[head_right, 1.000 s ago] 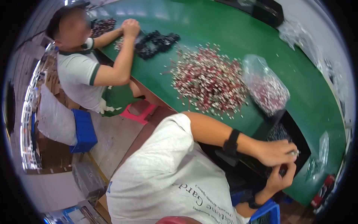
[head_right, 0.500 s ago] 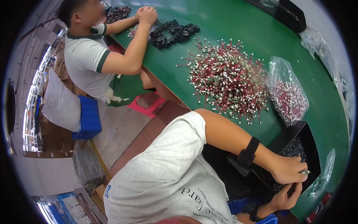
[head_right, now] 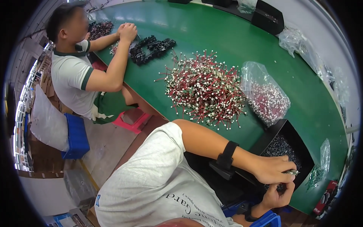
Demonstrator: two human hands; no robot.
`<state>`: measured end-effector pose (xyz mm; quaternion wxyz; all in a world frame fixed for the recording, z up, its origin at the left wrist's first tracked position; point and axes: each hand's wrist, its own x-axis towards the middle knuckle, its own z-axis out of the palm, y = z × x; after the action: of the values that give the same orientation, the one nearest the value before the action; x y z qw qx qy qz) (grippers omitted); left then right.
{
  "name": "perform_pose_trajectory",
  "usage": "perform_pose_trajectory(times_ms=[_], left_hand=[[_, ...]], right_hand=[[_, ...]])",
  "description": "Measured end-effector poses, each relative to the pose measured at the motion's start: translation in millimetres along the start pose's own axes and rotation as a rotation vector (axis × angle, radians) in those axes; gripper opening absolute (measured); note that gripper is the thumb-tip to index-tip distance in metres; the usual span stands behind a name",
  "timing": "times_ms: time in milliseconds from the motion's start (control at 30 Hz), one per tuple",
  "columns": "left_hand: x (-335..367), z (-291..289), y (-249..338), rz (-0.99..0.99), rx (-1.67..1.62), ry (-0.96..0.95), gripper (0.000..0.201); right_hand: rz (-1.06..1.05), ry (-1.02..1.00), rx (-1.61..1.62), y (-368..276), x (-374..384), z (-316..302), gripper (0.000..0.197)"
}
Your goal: The person picks up a circuit board and inserts small black components into the holes by hand. After filling the board, they place it into a blue bin and retrieve another circuit board to repeat the process.
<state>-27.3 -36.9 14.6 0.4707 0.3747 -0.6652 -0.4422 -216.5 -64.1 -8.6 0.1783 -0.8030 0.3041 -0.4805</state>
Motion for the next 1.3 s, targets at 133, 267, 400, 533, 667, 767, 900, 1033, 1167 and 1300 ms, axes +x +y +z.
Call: perform_pose_trajectory(times_ms=[133, 267, 400, 533, 667, 767, 900, 1033, 1167, 1300], left_hand=[[0.9, -7.9, 9.4, -0.033, -0.066, -0.008, 0.059], [2.8, -4.1, 0.1, 0.004, -0.026, 0.035, 0.057], [-0.1, -9.6, 7.9, -0.052, -0.046, 0.015, 0.054], [0.8, -5.9, 5.0, 0.040, 0.023, 0.005, 0.051], [0.6, -1.2, -1.7, 0.099, 0.060, 0.060, 0.050], [-1.9, -5.6, 7.0, -0.039, -0.030, 0.011, 0.053], [-5.4, -5.2, 6.8, -0.031, -0.032, -0.004, 0.057], [-8.7, -3.6, 10.0, -0.055, -0.052, -0.014, 0.058], [-7.7, -1.0, 10.5, -0.082, -0.071, -0.017, 0.057], [0.9, -2.7, -8.0, 0.049, 0.032, 0.097, 0.049]], right_hand=[[-0.033, -0.076, -0.037, 7.1, -2.2, -6.4, 0.026], [-0.140, -0.037, -0.004, -6.5, 9.5, 4.5, 0.028], [-0.110, -0.027, 0.009, -5.1, 4.7, 2.7, 0.032], [-0.114, -0.080, -0.039, -0.8, 1.6, -6.3, 0.033], [-0.145, -0.027, 0.001, 2.8, -1.4, -2.4, 0.031], [-0.149, 0.032, -0.002, -8.4, 2.8, 4.2, 0.028], [-0.159, 0.061, 0.028, -9.0, -0.1, 6.0, 0.025], [-0.163, 0.042, -0.023, -10.4, -3.8, 1.9, 0.026], [-0.166, 0.045, -0.013, -6.0, -5.8, -3.7, 0.029], [-0.139, 0.041, 0.153, -7.6, 4.4, 14.6, 0.033]])
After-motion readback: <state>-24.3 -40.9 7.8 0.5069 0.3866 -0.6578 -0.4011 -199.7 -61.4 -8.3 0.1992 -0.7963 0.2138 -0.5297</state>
